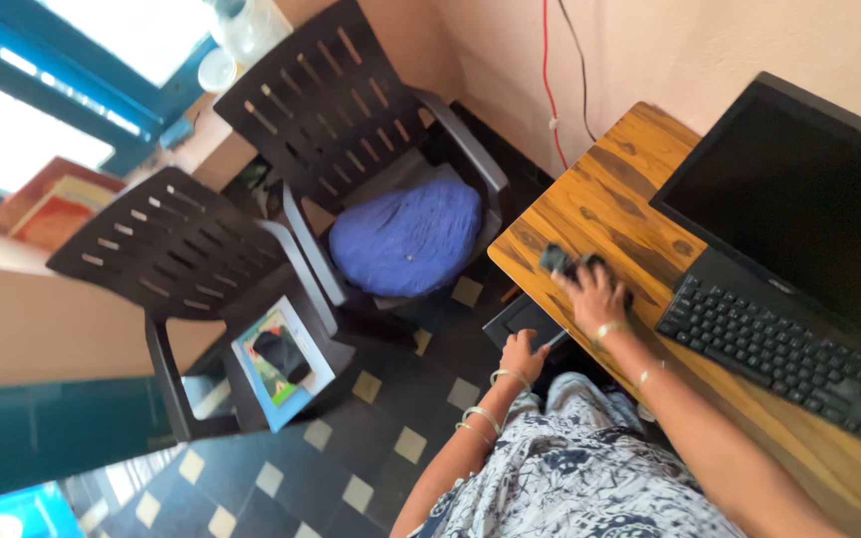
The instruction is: The person wipes a wooden desk surface, keyboard, and monitor with a dark cloth. They move the keyboard and mouse aside to clean underneath, then wipe the monitor screen and frame before returning the items to their original positions.
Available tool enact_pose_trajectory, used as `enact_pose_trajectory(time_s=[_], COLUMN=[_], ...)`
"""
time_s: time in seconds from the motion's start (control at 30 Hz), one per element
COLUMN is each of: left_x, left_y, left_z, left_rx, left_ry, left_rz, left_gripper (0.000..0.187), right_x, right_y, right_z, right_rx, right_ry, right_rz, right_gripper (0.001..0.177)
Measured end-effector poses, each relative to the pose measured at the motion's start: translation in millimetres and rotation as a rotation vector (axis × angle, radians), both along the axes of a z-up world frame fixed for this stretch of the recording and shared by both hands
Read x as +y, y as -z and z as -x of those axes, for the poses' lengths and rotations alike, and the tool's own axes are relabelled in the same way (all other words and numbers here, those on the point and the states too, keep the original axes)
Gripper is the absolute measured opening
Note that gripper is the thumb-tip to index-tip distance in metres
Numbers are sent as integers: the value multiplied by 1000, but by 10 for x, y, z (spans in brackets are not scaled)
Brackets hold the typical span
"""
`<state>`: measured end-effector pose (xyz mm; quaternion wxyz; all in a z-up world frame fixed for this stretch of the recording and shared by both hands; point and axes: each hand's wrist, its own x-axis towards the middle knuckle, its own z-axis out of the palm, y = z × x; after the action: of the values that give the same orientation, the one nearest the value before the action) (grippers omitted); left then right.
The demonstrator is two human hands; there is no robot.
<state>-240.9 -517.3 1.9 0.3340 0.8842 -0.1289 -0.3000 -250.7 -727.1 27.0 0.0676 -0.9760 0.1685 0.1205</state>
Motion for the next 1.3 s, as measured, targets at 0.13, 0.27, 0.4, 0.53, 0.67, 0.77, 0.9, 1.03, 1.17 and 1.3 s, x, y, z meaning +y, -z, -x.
enact_pose_trajectory(time_s=[0.13,0.27,0.4,0.53,0.67,0.77,0.9,1.03,1.17,1.3], left_x=[43,-26,-313,-648,-923,-1003,-961,-927,-869,-806], left_y=[-44,22,88,44,-30,-85,-169,-140,-22,86], left_z=[-377,-808,-1500,-2114,-2398,-2336,-2368,-2303,-2281,-2272], left_rx=[-69,-359,-655,-374,-257,-224,-190,-166,-216,-215], left_ry=[-3,78,202,246,271,182,224,216,234,238], left_rz=[25,49,-17,-117,-159,-267,-212,-207,-198,-162], left_gripper=[56,72,87,71,59,60,63,64,64,62], right_x=[428,602,705,706,760,773,650,569,560,571], right_y=[-55,-76,-47,-70,-177,-233,-275,-373,-390,-356], right_z=[441,826,1422,2143,2798,3102,3040,3028,3076,3137], right_rx=[-18,-53,7,167,269,296,376,476,386,363], right_ry=[40,214,335,518,772,852,826,874,880,882], right_rz=[-64,-54,2,70,32,-1,-9,-128,-129,-116], right_gripper=[67,67,70,74,70,82,99,101,105,108])
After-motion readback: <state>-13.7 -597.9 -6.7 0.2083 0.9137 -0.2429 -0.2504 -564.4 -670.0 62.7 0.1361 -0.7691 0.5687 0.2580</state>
